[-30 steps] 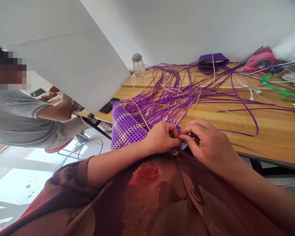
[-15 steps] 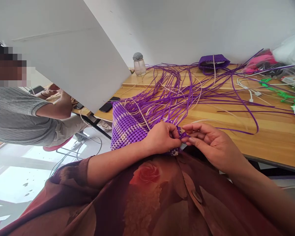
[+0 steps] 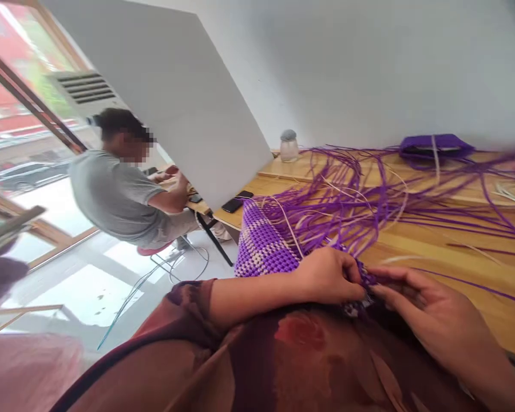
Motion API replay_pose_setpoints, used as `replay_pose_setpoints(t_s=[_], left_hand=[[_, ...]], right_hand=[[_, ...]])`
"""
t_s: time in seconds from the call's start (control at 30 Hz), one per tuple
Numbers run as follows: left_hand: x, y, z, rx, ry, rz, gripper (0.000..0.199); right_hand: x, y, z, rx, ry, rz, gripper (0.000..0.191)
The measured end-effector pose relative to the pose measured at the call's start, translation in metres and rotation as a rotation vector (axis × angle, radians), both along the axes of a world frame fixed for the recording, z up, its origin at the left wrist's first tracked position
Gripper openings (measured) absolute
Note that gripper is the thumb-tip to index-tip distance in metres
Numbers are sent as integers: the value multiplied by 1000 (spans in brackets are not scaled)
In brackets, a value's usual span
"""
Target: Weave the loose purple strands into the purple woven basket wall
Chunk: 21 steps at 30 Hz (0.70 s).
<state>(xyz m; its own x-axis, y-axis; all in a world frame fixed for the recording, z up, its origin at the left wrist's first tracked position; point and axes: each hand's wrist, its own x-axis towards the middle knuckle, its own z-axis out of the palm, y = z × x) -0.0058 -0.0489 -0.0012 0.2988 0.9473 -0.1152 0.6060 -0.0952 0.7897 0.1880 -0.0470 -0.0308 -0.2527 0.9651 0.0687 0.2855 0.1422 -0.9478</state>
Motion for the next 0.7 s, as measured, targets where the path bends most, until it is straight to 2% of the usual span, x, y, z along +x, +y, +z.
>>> replay_pose_setpoints(t_s=[0.1, 0.3, 0.5, 0.57, 0.63, 0.7], left_hand=[[0, 2, 2, -18, 24, -1, 19], [-1, 3, -4, 5, 24, -16, 20], [-1, 5, -7, 36, 94, -37, 23], [-3, 3, -4, 62, 117, -93, 25], [-8, -4, 6, 193, 135, -201, 28], [-17, -18, 21, 463, 168, -273, 31]], right_hand=[[0, 2, 0, -42, 44, -4, 35], [1, 2, 3, -95, 48, 84, 39], [0, 8, -7, 76, -82, 95, 36], [2, 9, -14, 134, -123, 110, 35], [7, 12, -24, 141, -141, 111, 32], [11, 14, -35, 161, -139, 49, 34]])
